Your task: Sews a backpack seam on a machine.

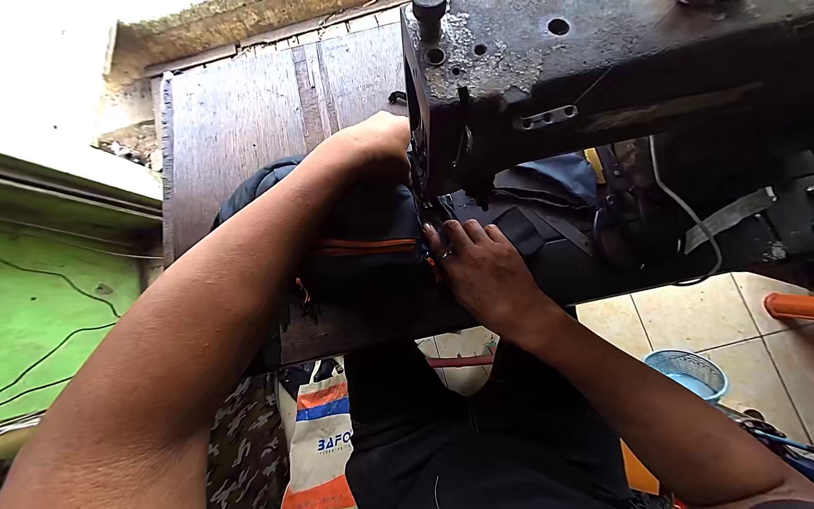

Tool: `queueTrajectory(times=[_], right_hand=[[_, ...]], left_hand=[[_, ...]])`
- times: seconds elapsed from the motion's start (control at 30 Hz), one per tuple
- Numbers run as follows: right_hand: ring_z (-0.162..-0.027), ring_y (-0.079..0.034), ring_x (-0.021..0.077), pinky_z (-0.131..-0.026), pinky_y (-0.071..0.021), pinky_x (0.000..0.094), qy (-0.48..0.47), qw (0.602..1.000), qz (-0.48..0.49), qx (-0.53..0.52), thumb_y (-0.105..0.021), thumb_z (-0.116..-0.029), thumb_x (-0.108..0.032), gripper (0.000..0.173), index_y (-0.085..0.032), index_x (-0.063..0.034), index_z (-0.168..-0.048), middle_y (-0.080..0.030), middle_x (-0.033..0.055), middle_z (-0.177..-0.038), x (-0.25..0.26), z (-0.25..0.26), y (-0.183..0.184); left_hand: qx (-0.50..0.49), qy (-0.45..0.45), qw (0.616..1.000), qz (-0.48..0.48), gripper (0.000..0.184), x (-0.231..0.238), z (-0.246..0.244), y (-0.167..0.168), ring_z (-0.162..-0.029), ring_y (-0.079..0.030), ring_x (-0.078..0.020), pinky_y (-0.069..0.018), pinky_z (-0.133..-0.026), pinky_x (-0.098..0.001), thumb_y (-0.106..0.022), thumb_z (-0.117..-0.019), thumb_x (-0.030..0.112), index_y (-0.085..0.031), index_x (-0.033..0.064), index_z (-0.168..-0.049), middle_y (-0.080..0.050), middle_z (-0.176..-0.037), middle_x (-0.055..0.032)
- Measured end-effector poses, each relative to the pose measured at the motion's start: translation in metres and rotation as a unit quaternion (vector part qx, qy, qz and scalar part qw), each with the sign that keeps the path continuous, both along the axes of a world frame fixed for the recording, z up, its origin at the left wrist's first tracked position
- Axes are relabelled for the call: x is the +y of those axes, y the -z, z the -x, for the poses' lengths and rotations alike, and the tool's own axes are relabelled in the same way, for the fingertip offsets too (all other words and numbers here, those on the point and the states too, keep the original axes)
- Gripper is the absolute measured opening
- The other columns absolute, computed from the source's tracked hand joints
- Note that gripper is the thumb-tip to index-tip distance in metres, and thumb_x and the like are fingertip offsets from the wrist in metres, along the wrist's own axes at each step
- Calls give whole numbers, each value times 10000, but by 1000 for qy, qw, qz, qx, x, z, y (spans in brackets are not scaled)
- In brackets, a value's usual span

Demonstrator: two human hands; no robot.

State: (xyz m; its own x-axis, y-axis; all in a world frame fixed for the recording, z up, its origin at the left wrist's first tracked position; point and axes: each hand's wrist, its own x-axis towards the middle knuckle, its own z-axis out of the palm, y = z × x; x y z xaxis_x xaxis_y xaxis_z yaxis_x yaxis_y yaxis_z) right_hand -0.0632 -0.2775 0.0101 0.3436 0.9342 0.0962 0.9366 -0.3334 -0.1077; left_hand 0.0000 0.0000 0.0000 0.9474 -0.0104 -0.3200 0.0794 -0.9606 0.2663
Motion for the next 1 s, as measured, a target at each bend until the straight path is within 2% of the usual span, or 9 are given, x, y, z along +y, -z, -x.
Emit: queueTrajectory(times=[0.1, 0.13, 0.2, 0.37, 0.47, 0.6, 0.7, 0.83, 1.0], right_hand=[[-947, -623, 295, -764, -501, 408, -19, 998, -56, -12, -573, -989, -81, 410, -624, -55, -1395, -664, 137, -1130, -6, -4, 9], [-908, -628, 293, -755, -502, 404, -26, 996, -83, -19, -569, -986, -69, 389, -644, -38, -1367, -676, 133, -1076, -8, -3, 13], [-856, -629, 284, -764, -506, 395, -32, 992, -121, -27, -562, -984, -38, 341, -672, 0, -1305, -676, 128, -990, -11, -3, 18], [-852, -643, 285, -761, -517, 388, -45, 989, -136, -38, -560, -962, -3, 294, -706, 33, -1215, -679, 149, -969, -13, -5, 18], [-837, -634, 288, -743, -510, 388, -46, 989, -138, -34, -555, -964, -1, 269, -716, 36, -1176, -662, 150, -941, -11, -5, 15], [-807, -626, 288, -718, -505, 384, -44, 988, -146, -30, -560, -962, -12, 229, -733, 32, -1106, -649, 150, -909, -8, -8, 14], [-794, -619, 294, -698, -500, 390, -47, 988, -144, -25, -561, -954, -6, 210, -732, 38, -1067, -633, 154, -888, -7, -9, 11], [-801, -619, 299, -707, -507, 384, -38, 989, -142, -9, -565, -952, -7, 190, -733, 36, -1030, -626, 152, -877, -13, -5, 5], [-809, -623, 301, -699, -523, 384, -33, 990, -140, 11, -578, -943, -2, 183, -735, 35, -1030, -625, 158, -888, -15, -4, 6]], left_hand=[[-41, 23, 999, 26, 454, -18, 29, -44, -844, -690, -339, -543, -715, -564, -842, -761, 279, -680, 46, -1115, -699, -927, -172], [69, -26, 997, 22, 456, -40, 36, -87, -1016, -658, -381, -505, -869, -579, -802, -866, 183, -629, 12, -1252, -675, -1089, -219], [135, -103, 985, 18, 454, -64, 43, -122, -1133, -622, -392, -467, -957, -575, -741, -924, 95, -586, 10, -1342, -650, -1200, -233], [115, -87, 989, 43, 497, -49, 46, -112, -1097, -631, -376, -477, -927, -571, -752, -940, 207, -572, 15, -1362, -660, -1159, -223], [119, -89, 989, 26, 444, -49, 45, -110, -1027, -640, -333, -486, -874, -548, -758, -938, 304, -615, 27, -1254, -663, -1083, -180], [94, -98, 991, 16, 345, -54, 42, -104, -880, -629, -307, -480, -759, -512, -787, -891, 280, -646, -1, -1033, -639, -927, -157], [74, -79, 994, 26, 359, -51, 40, -100, -896, -635, -307, -487, -778, -506, -799, -884, 282, -659, 1, -1057, -650, -941, -159], [78, -59, 994, 41, 424, -51, 42, -100, -992, -650, -321, -497, -866, -509, -787, -911, 267, -647, 1, -1210, -672, -1049, -180], [92, -34, 994, 42, 361, -45, 43, -99, -902, -635, -277, -490, -794, -485, -763, -929, 298, -642, 33, -1142, -650, -959, -134]])
